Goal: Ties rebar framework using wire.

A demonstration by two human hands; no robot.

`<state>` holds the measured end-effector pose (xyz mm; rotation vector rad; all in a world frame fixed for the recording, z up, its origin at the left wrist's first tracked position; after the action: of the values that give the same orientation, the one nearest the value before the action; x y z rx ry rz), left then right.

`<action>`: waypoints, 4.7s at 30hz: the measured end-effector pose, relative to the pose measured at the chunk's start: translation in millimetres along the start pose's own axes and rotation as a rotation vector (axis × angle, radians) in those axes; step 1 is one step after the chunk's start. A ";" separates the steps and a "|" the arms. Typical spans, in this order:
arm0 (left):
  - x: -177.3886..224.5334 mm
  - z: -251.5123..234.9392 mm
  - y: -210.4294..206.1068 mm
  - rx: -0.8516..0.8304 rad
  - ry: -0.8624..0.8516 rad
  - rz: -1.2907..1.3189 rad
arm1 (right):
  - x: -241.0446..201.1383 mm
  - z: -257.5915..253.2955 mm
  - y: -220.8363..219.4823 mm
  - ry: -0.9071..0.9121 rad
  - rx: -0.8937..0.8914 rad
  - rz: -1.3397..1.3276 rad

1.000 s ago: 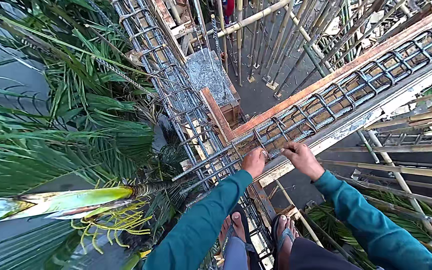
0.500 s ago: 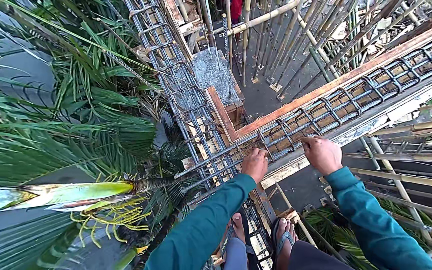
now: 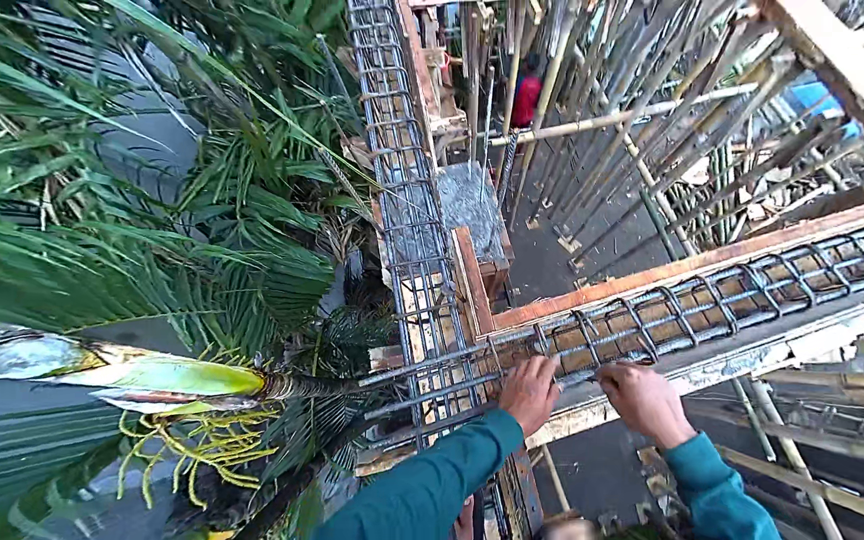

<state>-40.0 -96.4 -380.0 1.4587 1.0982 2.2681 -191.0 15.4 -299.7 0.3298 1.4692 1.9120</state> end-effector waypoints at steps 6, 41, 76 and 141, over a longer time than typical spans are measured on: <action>9.9 -2.9 10.6 -0.120 0.121 0.124 | -15.9 2.6 -16.3 -0.007 0.124 -0.274; 30.5 -37.9 28.4 -0.340 -0.080 -0.004 | 34.4 62.9 -99.7 -0.452 -0.062 -0.789; 41.5 -67.9 -12.1 -0.488 -0.408 -0.692 | 44.0 7.3 -147.7 -0.638 -0.177 -1.198; 22.8 -8.1 6.9 -0.194 0.294 0.012 | 13.2 3.6 -158.0 -0.346 -0.080 -0.906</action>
<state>-56.5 -92.4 -361.5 1.0872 0.9093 2.5740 -140.5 45.5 -447.1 -0.0553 1.0359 1.1049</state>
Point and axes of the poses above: each hand's wrist, its own z-axis away from the middle knuckle, its own y-axis out of the back of the hand, x = y × z, the point moved 3 cm from there along -z, towards the middle knuckle, and after that the axes turned 10 degrees about x, right-handed, at the moved point
